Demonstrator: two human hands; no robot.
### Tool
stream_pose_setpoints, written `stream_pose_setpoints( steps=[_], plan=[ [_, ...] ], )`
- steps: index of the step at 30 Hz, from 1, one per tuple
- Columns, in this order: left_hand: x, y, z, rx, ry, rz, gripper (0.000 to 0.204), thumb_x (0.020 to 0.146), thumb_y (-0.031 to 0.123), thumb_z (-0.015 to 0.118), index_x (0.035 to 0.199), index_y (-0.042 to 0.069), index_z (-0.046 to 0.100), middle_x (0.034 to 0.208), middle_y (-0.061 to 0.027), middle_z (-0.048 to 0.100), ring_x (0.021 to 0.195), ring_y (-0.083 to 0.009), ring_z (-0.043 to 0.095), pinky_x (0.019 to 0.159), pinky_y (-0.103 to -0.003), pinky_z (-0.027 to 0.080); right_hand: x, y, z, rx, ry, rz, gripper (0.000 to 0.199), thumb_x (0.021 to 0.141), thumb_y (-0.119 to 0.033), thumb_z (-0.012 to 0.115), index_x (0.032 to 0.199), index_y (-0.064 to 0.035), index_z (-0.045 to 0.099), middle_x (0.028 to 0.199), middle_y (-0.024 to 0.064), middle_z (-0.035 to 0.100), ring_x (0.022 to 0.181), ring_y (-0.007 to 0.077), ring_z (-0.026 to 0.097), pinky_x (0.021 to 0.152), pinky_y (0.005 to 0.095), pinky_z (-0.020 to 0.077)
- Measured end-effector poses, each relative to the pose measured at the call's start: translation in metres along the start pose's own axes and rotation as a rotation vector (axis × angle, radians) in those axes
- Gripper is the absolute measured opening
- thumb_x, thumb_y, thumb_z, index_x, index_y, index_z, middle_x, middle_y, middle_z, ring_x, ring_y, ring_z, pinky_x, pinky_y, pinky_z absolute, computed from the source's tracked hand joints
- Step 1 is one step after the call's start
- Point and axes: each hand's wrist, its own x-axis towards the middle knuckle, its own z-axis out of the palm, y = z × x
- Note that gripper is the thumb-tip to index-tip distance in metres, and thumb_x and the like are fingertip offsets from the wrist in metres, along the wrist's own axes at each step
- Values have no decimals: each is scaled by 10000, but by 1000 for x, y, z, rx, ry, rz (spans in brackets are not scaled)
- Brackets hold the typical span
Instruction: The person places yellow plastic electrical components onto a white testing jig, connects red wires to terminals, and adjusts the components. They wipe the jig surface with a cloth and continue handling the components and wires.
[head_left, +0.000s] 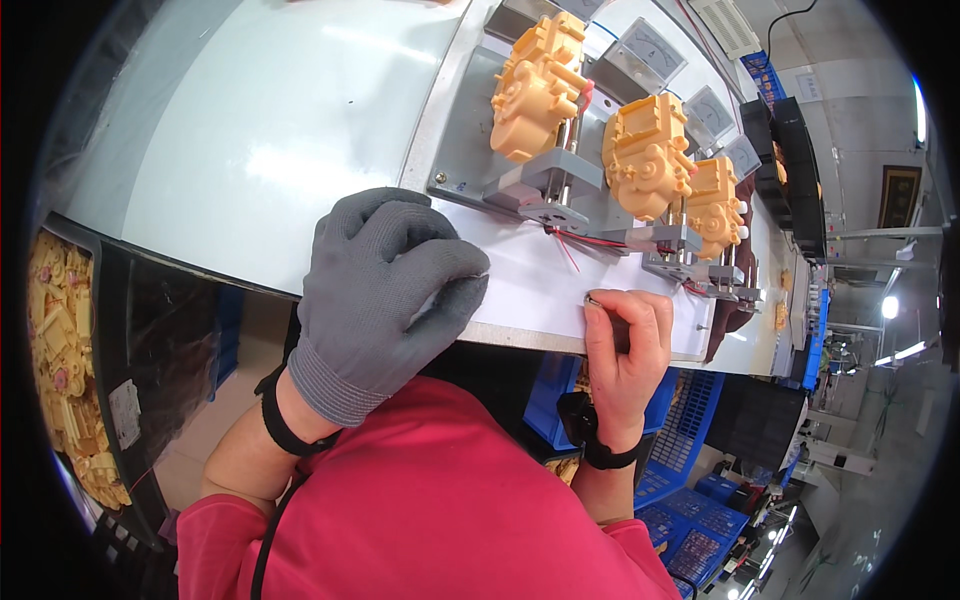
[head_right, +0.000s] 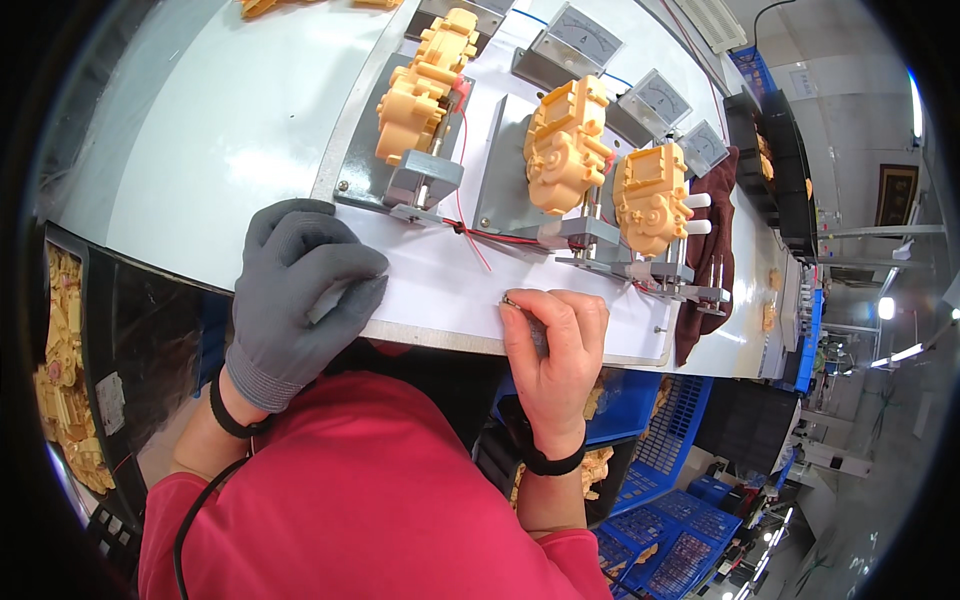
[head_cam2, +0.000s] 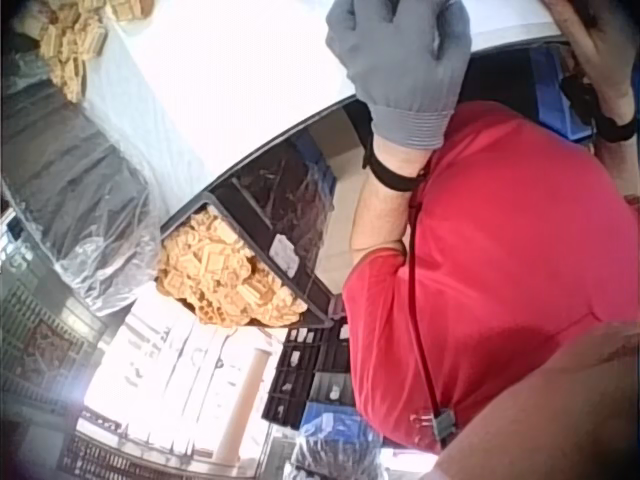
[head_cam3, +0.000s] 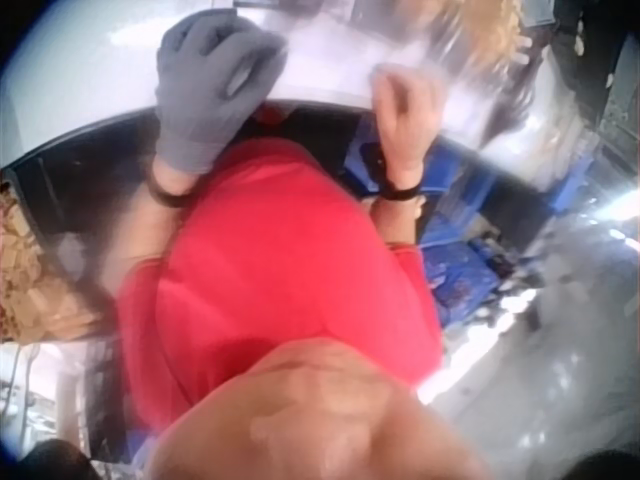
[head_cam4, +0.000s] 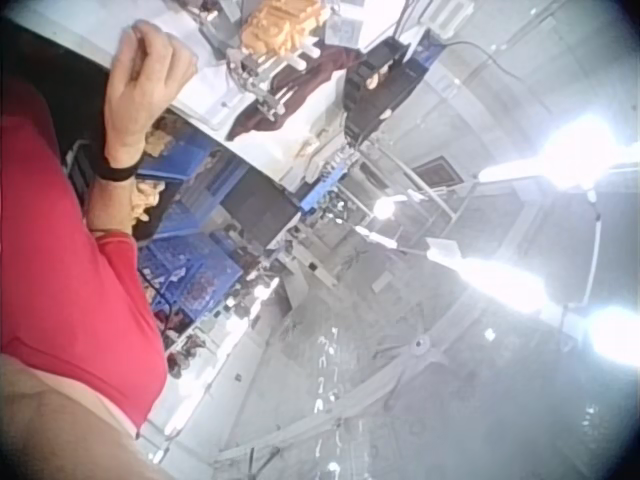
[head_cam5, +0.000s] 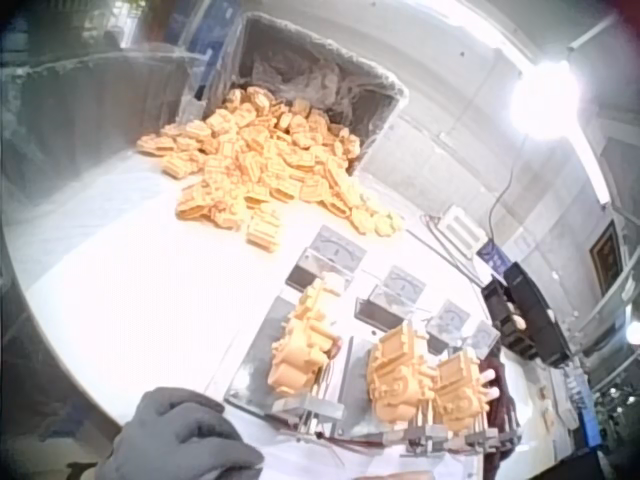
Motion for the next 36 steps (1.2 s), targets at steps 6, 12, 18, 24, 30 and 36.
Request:
stream_pose_setpoints(
  steps=[6, 12, 18, 24, 30, 36],
  plan=[
    [1, 0, -1, 1, -4, 13, 185, 728, 80, 757, 888, 149, 696, 899, -33, 604, 999, -286, 545, 858, -383, 460, 0, 0, 0, 0, 0, -3, 200, 766, -43, 771, 938, -77, 674, 860, 55, 583, 805, 229, 525, 712, 334, 427],
    [1, 1, -1, 10, 2, 12, 183, 729, 73, 756, 887, 142, 693, 899, -35, 605, 992, -287, 548, 860, -383, 460, 1, 0, 0, -3, -1, -15, 192, 772, -44, 766, 937, -78, 674, 852, 57, 582, 791, 229, 526, 709, 333, 423],
    [2, 2, 0, 8, 8, 10, 188, 727, 67, 757, 888, 139, 691, 898, -38, 607, 982, -287, 552, 841, -385, 469, 2, 0, 0, 1, 2, -15, 180, 777, -44, 762, 932, -77, 676, 848, 59, 580, 783, 229, 523, 699, 335, 420],
    [2, 2, -1, 8, 8, 7, 181, 732, 67, 753, 886, 134, 687, 900, -39, 608, 980, -288, 549, 835, -383, 470, 2, 0, 0, 1, 2, -12, 172, 781, -38, 757, 929, -73, 677, 848, 60, 580, 782, 229, 522, 697, 334, 419],
    [2, 2, -1, 11, -3, 8, 173, 736, 72, 752, 886, 127, 686, 904, -43, 607, 976, -289, 547, 845, -384, 461, 2, -1, 0, 6, -9, 3, 164, 785, -32, 751, 925, -68, 674, 850, 64, 581, 786, 233, 526, 704, 336, 420],
    [2, 6, 0, 34, 18, -14, 157, 747, 64, 738, 884, 115, 681, 900, -49, 600, 983, -288, 541, 850, -386, 454, 5, -2, -2, 18, -29, 24, 150, 788, -28, 744, 912, -57, 666, 850, 67, 581, 805, 235, 528, 719, 341, 418]
  ],
)
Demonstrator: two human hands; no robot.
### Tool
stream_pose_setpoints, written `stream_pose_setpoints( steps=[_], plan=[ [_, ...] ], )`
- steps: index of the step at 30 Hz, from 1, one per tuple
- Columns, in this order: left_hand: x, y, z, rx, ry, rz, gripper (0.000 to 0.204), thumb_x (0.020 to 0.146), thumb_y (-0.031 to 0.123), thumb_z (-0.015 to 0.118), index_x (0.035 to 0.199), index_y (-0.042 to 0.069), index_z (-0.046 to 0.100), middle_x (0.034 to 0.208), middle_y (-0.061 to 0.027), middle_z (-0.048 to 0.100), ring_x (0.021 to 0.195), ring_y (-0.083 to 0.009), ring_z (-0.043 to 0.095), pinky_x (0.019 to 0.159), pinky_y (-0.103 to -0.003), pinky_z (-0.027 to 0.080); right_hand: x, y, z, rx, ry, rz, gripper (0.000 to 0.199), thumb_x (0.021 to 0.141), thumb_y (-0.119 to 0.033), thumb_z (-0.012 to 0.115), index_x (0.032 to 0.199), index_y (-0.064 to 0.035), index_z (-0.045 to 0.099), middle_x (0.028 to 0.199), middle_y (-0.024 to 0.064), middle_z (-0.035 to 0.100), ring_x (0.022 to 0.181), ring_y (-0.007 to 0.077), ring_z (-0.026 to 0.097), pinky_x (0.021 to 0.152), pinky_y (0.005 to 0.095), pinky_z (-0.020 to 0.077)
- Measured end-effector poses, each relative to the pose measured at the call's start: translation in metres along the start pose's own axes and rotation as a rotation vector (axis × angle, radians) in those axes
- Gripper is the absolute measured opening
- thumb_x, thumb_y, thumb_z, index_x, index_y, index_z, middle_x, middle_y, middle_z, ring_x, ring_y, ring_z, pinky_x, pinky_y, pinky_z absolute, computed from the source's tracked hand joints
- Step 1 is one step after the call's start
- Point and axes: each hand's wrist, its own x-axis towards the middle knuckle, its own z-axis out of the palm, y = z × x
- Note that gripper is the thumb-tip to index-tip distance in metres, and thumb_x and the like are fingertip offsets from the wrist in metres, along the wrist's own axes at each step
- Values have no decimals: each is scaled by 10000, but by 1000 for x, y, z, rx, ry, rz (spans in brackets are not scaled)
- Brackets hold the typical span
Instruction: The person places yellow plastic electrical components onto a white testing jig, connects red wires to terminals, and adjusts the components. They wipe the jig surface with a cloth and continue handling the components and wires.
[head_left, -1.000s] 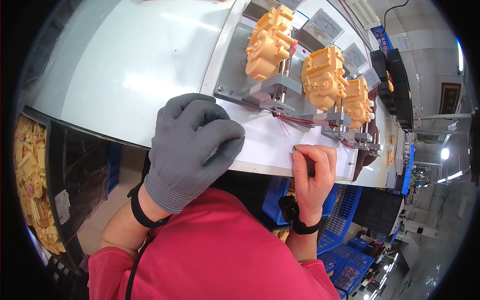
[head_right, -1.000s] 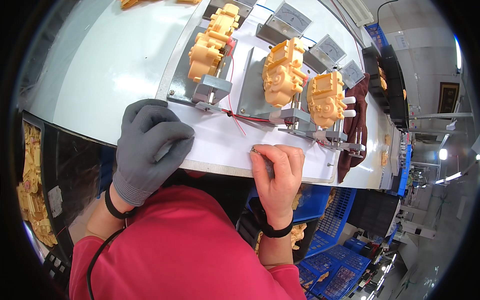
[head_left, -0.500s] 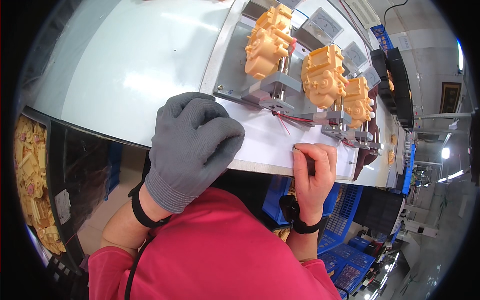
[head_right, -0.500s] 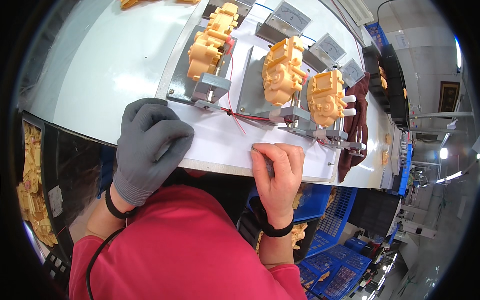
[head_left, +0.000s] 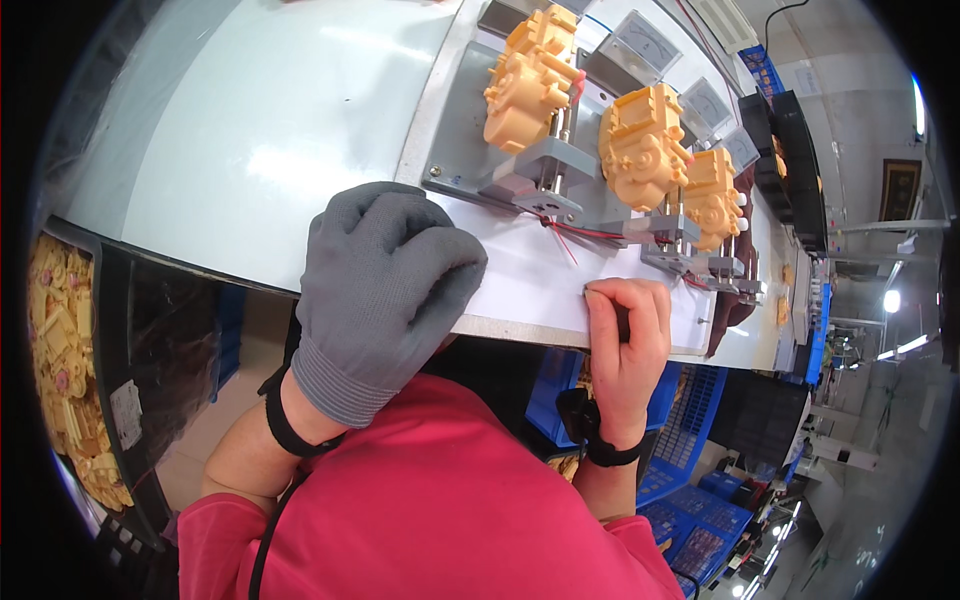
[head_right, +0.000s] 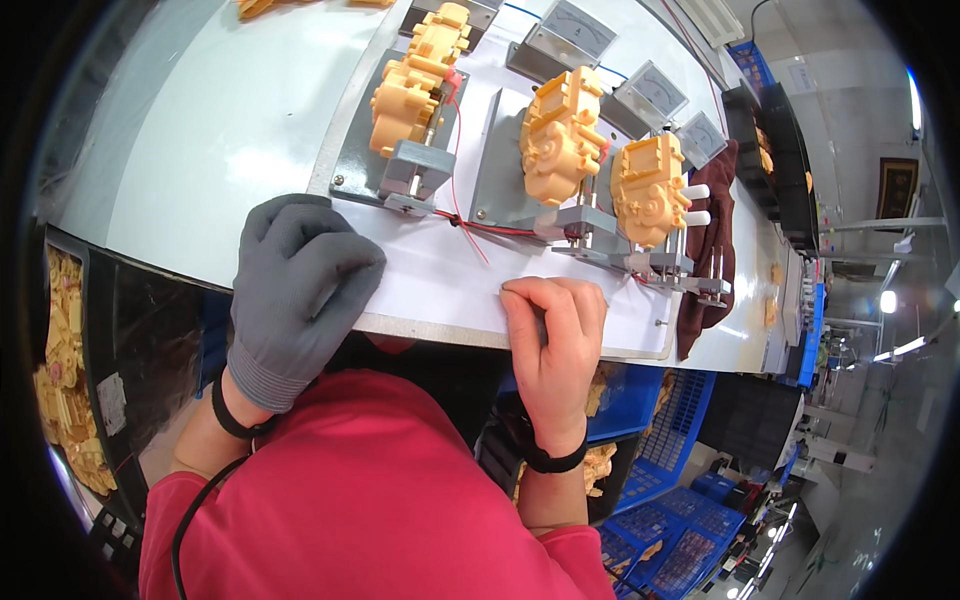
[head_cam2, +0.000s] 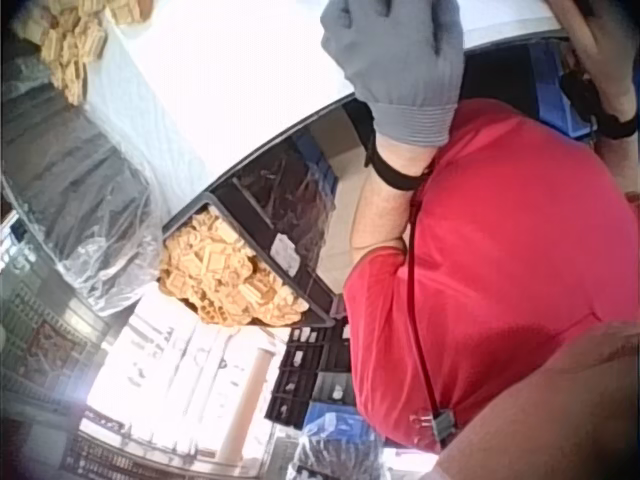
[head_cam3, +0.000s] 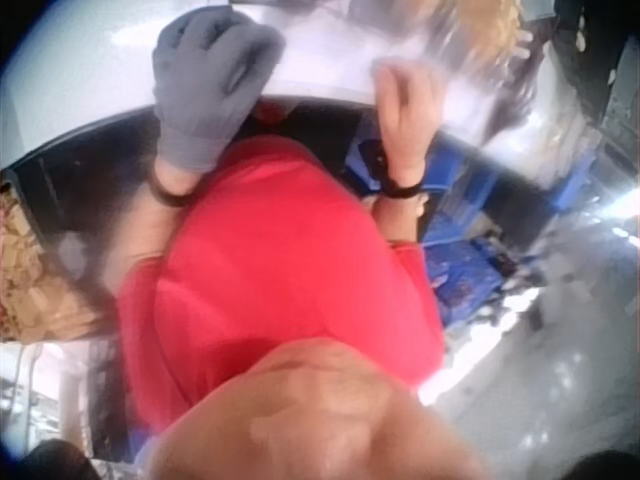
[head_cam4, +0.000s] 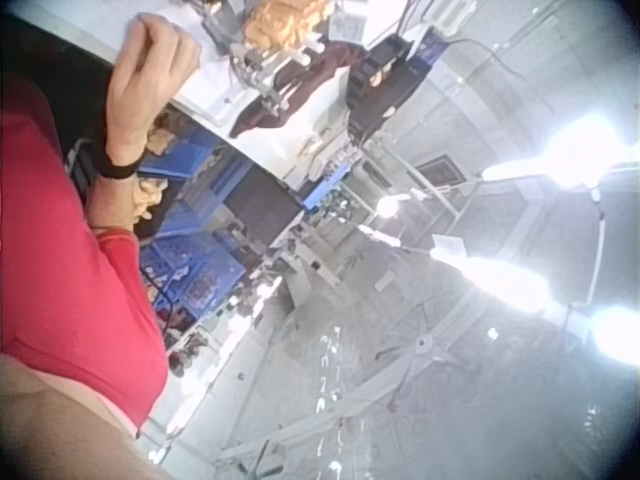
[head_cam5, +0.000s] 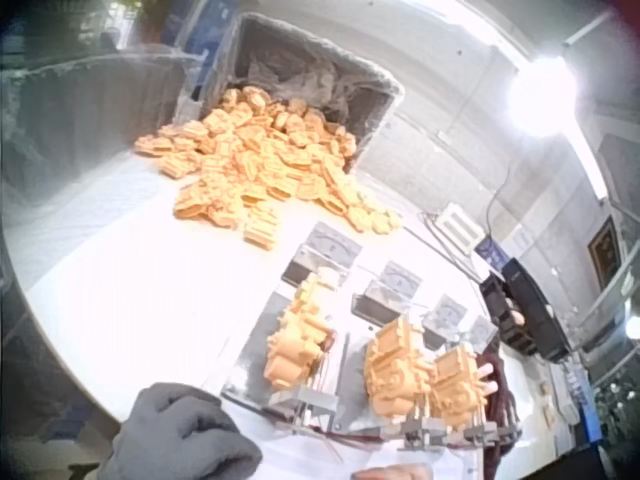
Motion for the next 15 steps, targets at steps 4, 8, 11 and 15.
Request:
stream_pose_setpoints(
  steps=[4, 8, 11, 15],
  plan=[
    [-1, 0, 5, -7, 35, -12, 121, 764, 112, 725, 876, 133, 683, 902, -35, 613, 978, -284, 553, 859, -400, 433, 0, -1, 0, 23, 1, 30, 142, 798, -30, 738, 917, -50, 664, 846, 71, 580, 836, 237, 537, 742, 340, 434],
    [-2, -2, 7, 9, 41, -15, 104, 775, 137, 722, 873, 139, 686, 905, -34, 617, 988, -285, 551, 876, -405, 419, -2, -3, -13, 51, 53, 82, 162, 821, -27, 717, 970, -34, 654, 912, 87, 592, 874, 231, 560, 794, 336, 460],
    [-1, -1, 7, -12, 40, -5, 112, 772, 127, 724, 876, 135, 685, 906, -37, 613, 996, -289, 544, 883, -404, 414, -9, 20, -37, -46, 166, 137, 167, 855, -44, 689, 1012, -12, 640, 967, 98, 593, 889, 227, 570, 817, 328, 465],
    [-2, 0, 7, -3, 40, -5, 129, 767, 113, 727, 887, 135, 683, 896, -34, 607, 997, -284, 540, 887, -406, 412, -20, 47, -55, -62, 45, 318, 125, 901, -72, 648, 1004, -2, 644, 961, 88, 584, 877, 214, 569, 798, 303, 454]
  ],
)
